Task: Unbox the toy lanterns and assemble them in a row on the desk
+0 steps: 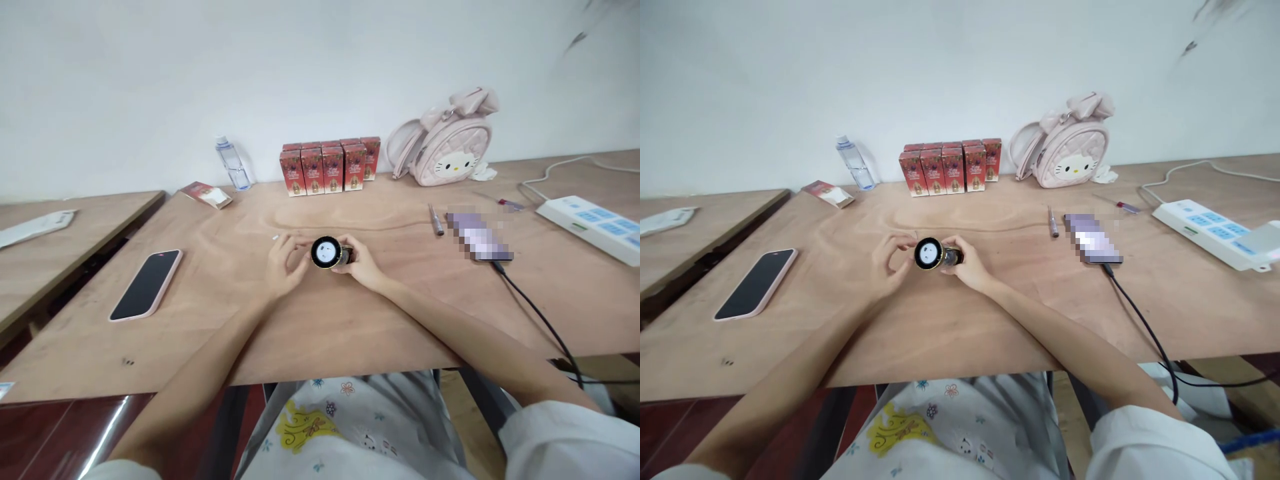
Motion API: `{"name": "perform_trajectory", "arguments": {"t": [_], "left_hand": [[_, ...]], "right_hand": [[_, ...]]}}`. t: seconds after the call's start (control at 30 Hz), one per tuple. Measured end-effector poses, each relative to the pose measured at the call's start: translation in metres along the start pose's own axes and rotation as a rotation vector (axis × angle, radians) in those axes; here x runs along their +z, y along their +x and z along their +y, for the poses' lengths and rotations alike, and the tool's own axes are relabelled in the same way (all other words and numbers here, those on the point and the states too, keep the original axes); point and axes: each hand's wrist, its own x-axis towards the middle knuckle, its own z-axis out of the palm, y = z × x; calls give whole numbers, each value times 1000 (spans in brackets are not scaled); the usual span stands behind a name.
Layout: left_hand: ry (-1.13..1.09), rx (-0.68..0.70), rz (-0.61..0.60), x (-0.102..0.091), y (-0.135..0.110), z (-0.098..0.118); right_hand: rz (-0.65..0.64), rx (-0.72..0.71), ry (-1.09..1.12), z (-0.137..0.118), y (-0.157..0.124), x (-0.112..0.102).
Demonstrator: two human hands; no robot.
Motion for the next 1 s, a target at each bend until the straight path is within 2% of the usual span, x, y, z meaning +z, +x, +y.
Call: {"name": "perform_trajectory", "arguments": {"t": [0.07, 0.17, 0.3, 0.53, 0.63, 0.7, 0.87, 1.0], "left_hand": [[11, 93, -25, 0, -2, 6], [4, 153, -41, 1, -3, 11], [15, 164, -104, 3, -2, 10], [38, 148, -118, 4, -1, 9], [22, 93, -119, 2, 0, 11], [-31, 38, -78, 1, 1, 9], [-388, -275, 51, 4, 6, -9], [-591, -495, 80, 10, 9, -19]], "right_hand": [[-5, 2, -8, -1, 0, -1], [-13, -9, -2, -1, 0, -2], [-68, -28, -15, -4, -1, -1], [-89, -51, -69, -6, -3, -1], [-81, -57, -76, -4, -3, -2], [-42, -72, -44, -2, -3, -1], [76, -92, 13, 3, -3, 2], [140, -111, -25, 1, -4, 3]]}}
